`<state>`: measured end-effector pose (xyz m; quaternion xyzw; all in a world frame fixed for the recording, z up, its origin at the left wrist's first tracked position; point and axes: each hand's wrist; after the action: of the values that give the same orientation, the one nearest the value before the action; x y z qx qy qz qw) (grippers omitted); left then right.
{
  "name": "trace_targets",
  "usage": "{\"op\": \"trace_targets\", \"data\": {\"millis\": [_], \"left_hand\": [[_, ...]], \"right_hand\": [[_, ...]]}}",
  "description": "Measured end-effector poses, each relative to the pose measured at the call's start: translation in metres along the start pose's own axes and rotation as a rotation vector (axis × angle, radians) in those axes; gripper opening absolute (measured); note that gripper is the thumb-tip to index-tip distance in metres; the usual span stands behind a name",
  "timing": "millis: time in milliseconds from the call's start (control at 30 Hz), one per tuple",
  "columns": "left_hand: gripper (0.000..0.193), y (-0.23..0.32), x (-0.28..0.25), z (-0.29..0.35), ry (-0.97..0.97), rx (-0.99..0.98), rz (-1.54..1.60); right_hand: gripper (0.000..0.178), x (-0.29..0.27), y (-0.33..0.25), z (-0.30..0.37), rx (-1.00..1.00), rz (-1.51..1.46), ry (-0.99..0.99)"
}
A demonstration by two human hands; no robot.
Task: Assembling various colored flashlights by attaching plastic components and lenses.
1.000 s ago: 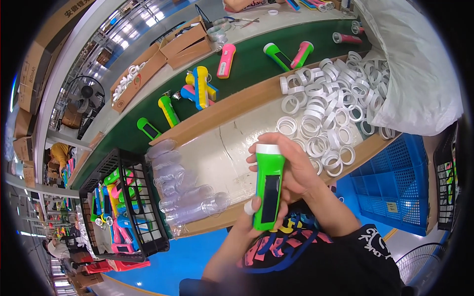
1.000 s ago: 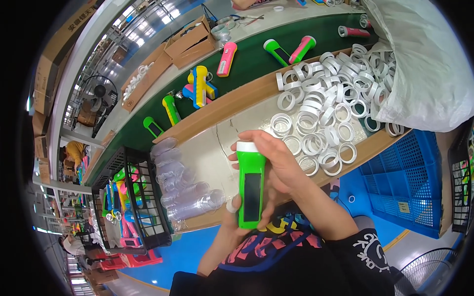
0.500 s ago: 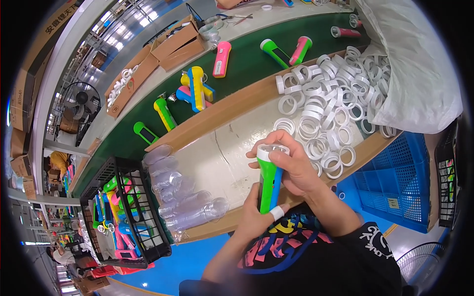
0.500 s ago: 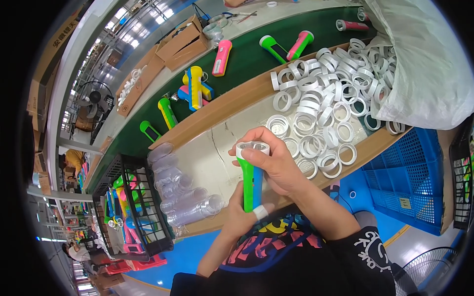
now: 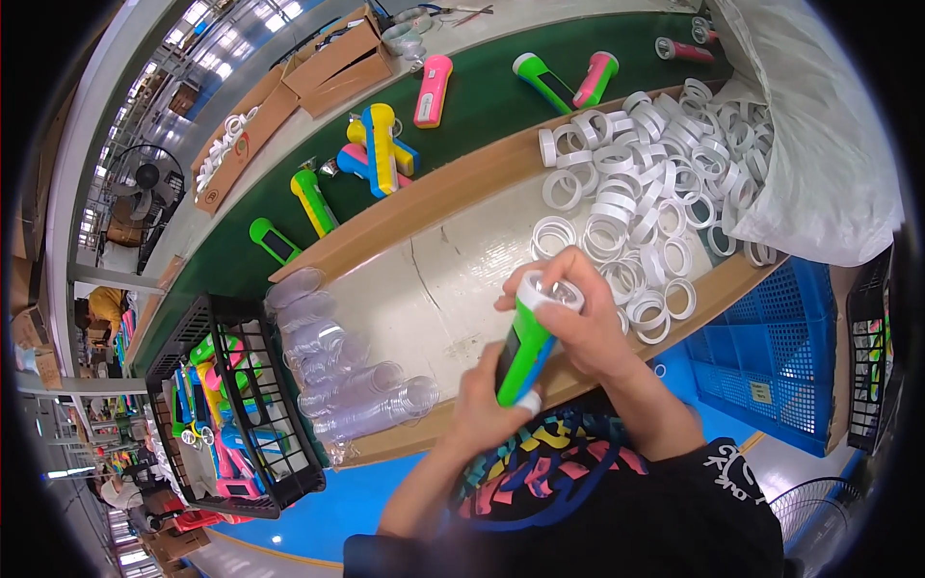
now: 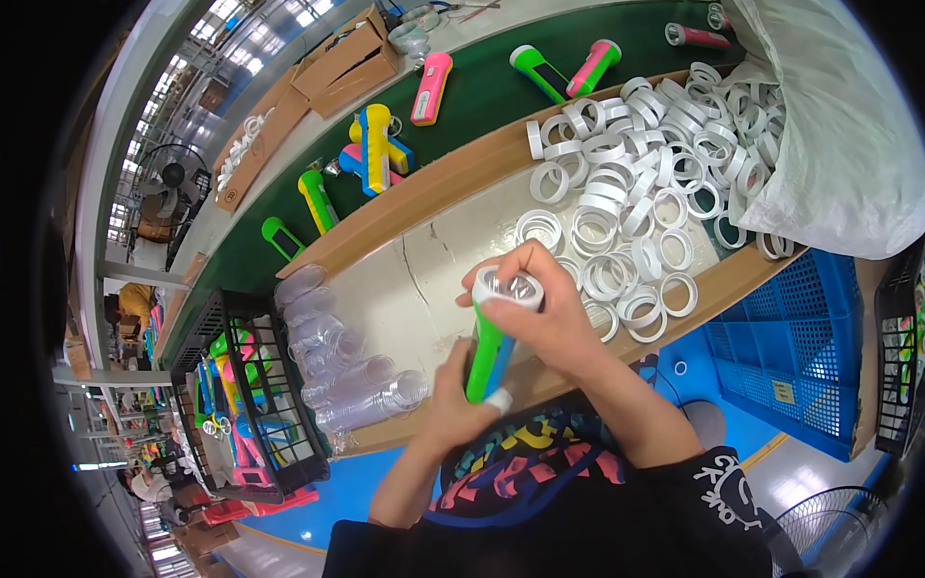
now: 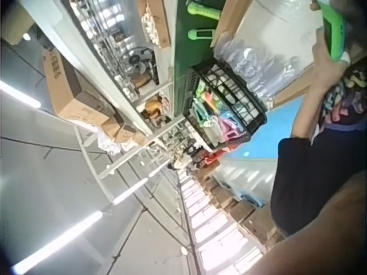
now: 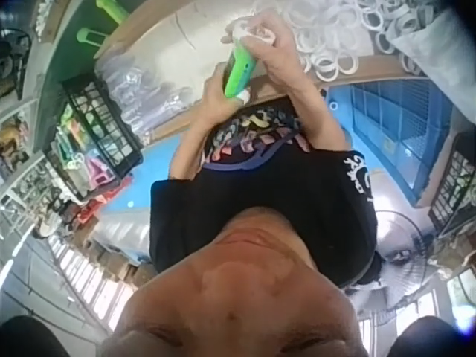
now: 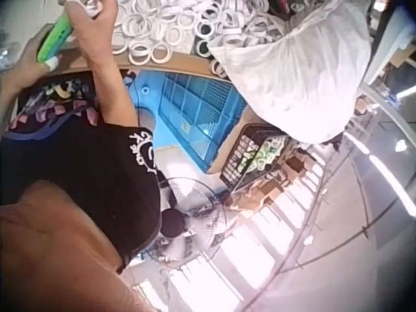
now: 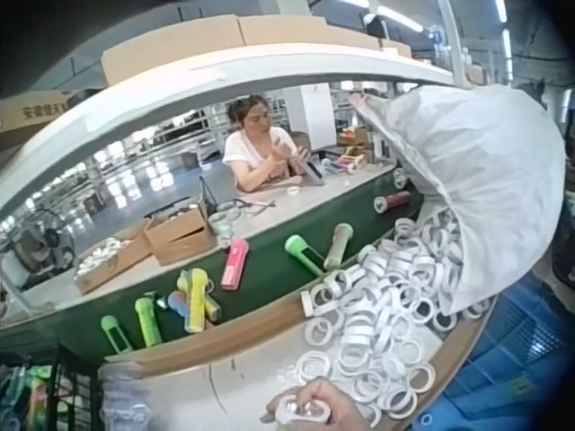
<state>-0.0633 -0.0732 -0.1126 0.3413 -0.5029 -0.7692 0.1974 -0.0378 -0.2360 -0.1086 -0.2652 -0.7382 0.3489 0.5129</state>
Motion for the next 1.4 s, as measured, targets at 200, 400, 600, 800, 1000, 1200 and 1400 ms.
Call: {"op": "trace_targets", "data": {"millis": [200, 400, 600, 800, 1000, 1200, 1400], "left_hand": [[0.054, -0.004, -0.004, -0.007, 0.145, 0.048, -0.034], [0.062, -0.002, -0.008, -0.01, 0.134, 0.087, 0.041], [0.05, 0.004, 0.004, -0.006, -0.221, -0.153, 0.478], [0.043, 0.015, 0.018, 0.008, -0.25, -0.055, 0.609], [0.045, 0.006, 0.025, 0.021, -0.572, 0.064, 0.954], [0.043, 0.004, 0.012, 0.015, -0.058, -0.071, 0.161], [0.046, 0.005, 0.008, -0.003, -0.002, -0.057, 0.184]], "right_hand": [[0.024, 0.003, 0.001, -0.008, 0.126, -0.03, 0.2], [0.033, -0.014, -0.007, -0.006, 0.108, -0.201, 0.121], [0.036, -0.006, -0.001, -0.008, 0.104, -0.153, 0.046], [0.04, 0.0, 0.005, -0.002, -0.064, -0.282, -0.082], [0.032, 0.0, 0.025, -0.003, -0.197, -0.709, -0.419], [0.021, 0.0, 0.013, 0.004, -0.17, -0.145, -0.175], [0.022, 0.006, 0.004, 0.004, 0.035, 0.099, 0.228]]}}
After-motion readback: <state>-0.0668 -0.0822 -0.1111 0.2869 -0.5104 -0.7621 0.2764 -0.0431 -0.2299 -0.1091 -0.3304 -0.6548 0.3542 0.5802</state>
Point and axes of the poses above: each hand's wrist, its own z-axis away from the middle knuckle, its own x-axis out of the palm, y = z × x, and after that the axes turned 15 degrees about -y, right-handed
